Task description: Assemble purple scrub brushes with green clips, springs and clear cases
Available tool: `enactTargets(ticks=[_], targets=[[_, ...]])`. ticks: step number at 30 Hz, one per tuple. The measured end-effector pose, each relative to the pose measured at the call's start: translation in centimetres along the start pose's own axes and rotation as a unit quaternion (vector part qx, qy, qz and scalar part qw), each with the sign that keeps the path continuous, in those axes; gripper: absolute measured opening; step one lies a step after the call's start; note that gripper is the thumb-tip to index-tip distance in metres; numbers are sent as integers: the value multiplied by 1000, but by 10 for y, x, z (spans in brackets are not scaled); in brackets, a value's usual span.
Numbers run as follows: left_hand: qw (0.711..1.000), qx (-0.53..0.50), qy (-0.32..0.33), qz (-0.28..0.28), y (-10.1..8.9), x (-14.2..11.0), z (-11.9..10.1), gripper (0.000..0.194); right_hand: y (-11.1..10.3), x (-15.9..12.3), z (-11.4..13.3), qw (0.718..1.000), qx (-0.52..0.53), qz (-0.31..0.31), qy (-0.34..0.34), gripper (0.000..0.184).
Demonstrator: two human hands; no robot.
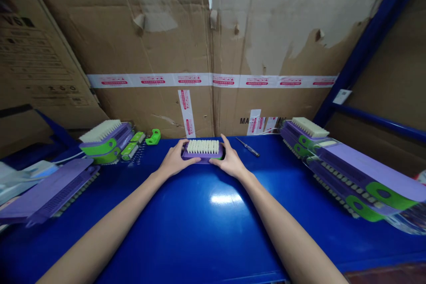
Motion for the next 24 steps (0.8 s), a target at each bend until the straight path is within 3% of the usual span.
enactTargets(ticks=[6, 15, 20, 24], targets=[[999, 36, 17, 7, 0, -1, -2, 70, -1, 1, -5, 1000, 5, -9, 8, 98], [993, 100, 36, -45, 1, -2, -1, 60, 5, 7, -26, 997, 72, -23, -1, 89], [989, 117, 63, -71, 0, -4, -1, 50, 4, 13, -40, 986, 143, -89, 11, 75], [983, 143, 91, -75, -2, -4, -2, 41, -2, 13, -36, 980, 108, -161, 35, 56]])
Point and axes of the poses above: each hand's wrist, its own x-axis towards the middle knuckle, its own y-axis out of the palm, z = x × y, the point moved 1 cm from there along x, towards the middle knuckle, and after that the axes turned 3 degrees about -z, right-handed, at the moved point
